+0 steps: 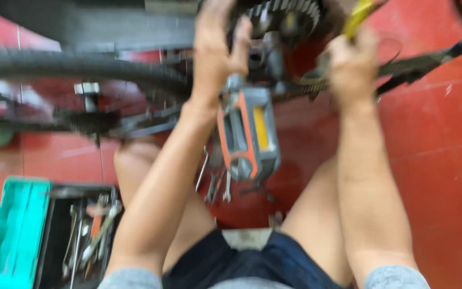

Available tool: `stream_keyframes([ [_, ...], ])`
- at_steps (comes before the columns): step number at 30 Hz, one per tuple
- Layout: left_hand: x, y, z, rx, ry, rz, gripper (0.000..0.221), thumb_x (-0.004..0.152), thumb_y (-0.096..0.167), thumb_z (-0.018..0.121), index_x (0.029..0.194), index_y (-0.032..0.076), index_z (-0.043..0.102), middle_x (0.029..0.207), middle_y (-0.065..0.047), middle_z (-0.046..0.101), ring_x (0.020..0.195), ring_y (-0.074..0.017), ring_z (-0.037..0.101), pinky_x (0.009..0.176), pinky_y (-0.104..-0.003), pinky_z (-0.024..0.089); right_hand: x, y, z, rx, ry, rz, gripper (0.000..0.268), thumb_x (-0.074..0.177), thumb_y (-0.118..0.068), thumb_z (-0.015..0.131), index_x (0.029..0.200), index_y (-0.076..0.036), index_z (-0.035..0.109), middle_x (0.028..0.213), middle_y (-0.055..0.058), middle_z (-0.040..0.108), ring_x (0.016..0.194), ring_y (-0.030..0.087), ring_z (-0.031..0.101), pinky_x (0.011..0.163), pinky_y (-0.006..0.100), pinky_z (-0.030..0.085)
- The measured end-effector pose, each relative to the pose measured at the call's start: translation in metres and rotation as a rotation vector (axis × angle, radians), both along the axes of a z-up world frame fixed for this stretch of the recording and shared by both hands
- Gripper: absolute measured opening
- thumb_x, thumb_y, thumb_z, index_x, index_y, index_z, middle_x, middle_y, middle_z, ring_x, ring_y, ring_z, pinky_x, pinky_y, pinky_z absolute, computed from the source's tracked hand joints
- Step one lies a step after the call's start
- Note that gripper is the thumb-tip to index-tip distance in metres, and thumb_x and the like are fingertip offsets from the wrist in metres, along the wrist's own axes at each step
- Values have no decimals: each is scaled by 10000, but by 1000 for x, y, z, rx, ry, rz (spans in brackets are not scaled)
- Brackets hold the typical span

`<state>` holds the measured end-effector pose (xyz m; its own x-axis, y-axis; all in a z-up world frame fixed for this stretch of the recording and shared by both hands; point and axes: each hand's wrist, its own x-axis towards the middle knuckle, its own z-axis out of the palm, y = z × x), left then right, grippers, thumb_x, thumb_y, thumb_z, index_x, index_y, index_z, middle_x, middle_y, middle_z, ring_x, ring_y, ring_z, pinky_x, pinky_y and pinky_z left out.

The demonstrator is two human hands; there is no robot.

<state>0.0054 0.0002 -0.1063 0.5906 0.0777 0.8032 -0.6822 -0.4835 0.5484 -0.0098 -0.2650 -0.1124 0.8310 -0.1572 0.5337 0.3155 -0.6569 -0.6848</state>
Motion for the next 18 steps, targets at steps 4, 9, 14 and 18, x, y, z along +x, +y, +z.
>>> stream_keyframes([
  [4,-91,22,33,-322,153,-126,264,1134,182,513,1396,151,520,1326,-88,662,1216,-214,682,1123,-345,557,-64,4,32,963,65,383,553,922,112,373,1390,-56,614,1240,132,707,1073,224,700,900,276,572],
  [9,-147,-5,-61,-808,315,245,220,1025,237,491,941,76,616,519,-59,535,445,-155,524,552,-266,463,-79,-1,-112,1334,438,93,199,831,-268,646,1007,-213,721,821,105,745,637,206,697,536,249,488],
  [14,-187,-19,-171,-657,614,470,280,1024,249,529,835,70,633,695,-173,626,714,-195,586,708,-331,481,-95,29,-223,1418,588,-95,70,876,-171,676,892,-105,661,697,171,693,523,298,638,431,366,470],
  [18,-225,-16,-218,-620,831,365,261,993,172,489,882,-27,615,770,-262,640,844,-282,591,782,-381,485,-95,23,-237,1319,678,20,112,855,-152,661,947,-89,652,764,169,694,586,293,648,490,367,488],
])
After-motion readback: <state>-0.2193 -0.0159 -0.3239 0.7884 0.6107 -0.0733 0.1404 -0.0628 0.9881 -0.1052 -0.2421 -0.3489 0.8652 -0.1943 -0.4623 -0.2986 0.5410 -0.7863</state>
